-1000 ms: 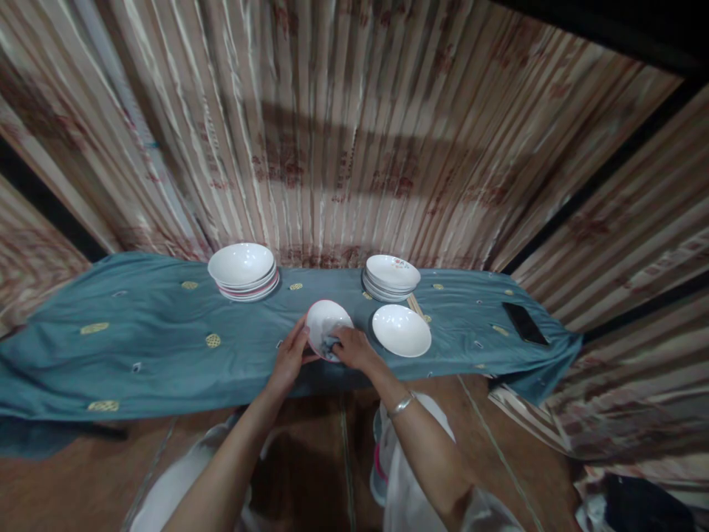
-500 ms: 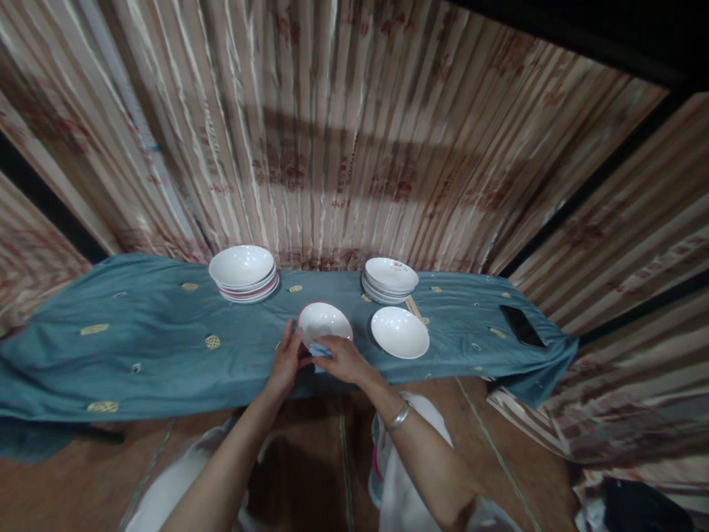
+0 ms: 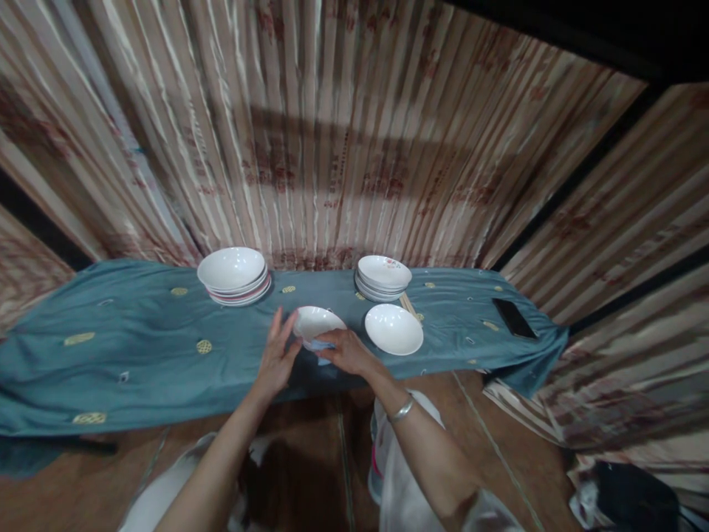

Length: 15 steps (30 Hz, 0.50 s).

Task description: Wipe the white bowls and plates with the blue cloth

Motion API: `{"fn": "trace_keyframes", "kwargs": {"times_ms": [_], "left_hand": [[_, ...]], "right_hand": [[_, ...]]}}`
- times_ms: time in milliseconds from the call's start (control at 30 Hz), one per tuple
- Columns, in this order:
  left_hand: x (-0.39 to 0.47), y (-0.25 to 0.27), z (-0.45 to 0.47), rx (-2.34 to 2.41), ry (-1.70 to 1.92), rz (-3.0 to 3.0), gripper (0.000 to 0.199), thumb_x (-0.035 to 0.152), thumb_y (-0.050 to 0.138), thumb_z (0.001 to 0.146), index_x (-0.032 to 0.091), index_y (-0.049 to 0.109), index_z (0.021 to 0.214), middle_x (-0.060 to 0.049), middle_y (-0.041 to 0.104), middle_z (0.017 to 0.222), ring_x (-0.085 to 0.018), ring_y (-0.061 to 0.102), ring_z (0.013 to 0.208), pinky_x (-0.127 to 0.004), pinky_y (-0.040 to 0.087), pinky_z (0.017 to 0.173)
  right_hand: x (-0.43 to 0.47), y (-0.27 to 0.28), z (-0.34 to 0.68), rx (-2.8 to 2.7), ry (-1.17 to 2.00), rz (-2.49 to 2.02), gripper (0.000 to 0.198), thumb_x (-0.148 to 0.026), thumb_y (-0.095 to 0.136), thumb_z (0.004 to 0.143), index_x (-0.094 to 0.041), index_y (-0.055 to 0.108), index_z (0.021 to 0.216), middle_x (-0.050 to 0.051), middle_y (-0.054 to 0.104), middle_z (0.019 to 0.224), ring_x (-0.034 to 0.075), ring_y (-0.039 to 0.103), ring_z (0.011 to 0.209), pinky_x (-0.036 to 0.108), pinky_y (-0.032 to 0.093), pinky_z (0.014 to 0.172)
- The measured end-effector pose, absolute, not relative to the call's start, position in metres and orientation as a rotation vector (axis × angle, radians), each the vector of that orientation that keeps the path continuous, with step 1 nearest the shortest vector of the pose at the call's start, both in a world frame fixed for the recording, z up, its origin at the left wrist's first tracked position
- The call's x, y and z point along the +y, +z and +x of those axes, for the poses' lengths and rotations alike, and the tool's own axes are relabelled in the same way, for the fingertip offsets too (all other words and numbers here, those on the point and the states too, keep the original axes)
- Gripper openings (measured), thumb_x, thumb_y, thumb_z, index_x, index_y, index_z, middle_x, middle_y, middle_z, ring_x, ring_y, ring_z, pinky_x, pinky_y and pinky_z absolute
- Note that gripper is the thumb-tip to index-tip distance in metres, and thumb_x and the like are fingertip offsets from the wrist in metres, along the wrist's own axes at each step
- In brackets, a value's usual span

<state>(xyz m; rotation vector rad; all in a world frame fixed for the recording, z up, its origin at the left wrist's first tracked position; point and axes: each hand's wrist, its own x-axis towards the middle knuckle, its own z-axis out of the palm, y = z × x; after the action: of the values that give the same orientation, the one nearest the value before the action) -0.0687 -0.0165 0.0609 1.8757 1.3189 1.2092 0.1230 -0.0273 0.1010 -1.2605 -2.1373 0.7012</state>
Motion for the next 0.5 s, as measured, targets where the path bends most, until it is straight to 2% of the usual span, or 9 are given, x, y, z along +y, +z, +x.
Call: {"fn": "trace_keyframes", "kwargs": {"times_ms": [133,200,300,400,500], "left_hand": [[-0.019,0.069,-0.072,1.233,1.072,2.168,0.036,0.03,0.054,0.08,0.02,0.066,0.113,-0.013,0.043,0.149,-0.031,0.022,0.145,-0.058,0.013,0.115],[-0.021,0.073,-0.071,1.242,1.079,2.139,0.026,0.026,0.059,0.075,0.021,0.07,0.097,-0.012,0.054,0.139,-0.032,0.029,0.142,-0.061,0.006,0.115],[-0.022,0.08,-0.068,1.187,1.155,1.845,0.011,0.019,0.07,0.065,0.024,0.069,0.074,-0.009,0.068,0.115,-0.032,0.037,0.137,-0.057,-0.001,0.116],[-0.024,0.086,-0.063,1.112,1.225,1.469,0.022,0.009,0.077,0.054,0.026,0.067,0.064,-0.009,0.071,0.094,-0.033,0.046,0.129,-0.052,0.003,0.117],[-0.025,0.09,-0.058,1.105,1.271,1.314,0.026,0.006,0.078,0.052,0.026,0.068,0.064,-0.007,0.071,0.087,-0.031,0.053,0.116,-0.05,0.012,0.117]], "right_hand": [[-0.029,0.105,0.126,-2.087,0.81,-1.218,0.022,-0.019,0.069,0.077,-0.022,0.075,0.097,0.001,0.076,0.096,0.02,0.069,0.09,0.028,0.049,0.083],[-0.03,0.107,0.126,-2.06,0.843,-1.193,0.021,-0.018,0.069,0.076,-0.021,0.075,0.096,0.001,0.075,0.095,0.019,0.068,0.089,0.027,0.049,0.081],[-0.031,0.107,0.127,-2.017,0.848,-1.185,0.021,-0.02,0.069,0.076,-0.021,0.075,0.096,0.001,0.075,0.095,0.019,0.068,0.088,0.027,0.049,0.082],[-0.028,0.107,0.129,-1.919,0.804,-1.19,0.024,-0.028,0.067,0.078,-0.021,0.073,0.1,0.003,0.073,0.101,0.021,0.066,0.094,0.031,0.048,0.087],[-0.024,0.11,0.134,-1.717,0.761,-1.185,0.03,-0.036,0.063,0.081,-0.022,0.071,0.106,0.004,0.072,0.106,0.021,0.065,0.097,0.033,0.048,0.09]]}}
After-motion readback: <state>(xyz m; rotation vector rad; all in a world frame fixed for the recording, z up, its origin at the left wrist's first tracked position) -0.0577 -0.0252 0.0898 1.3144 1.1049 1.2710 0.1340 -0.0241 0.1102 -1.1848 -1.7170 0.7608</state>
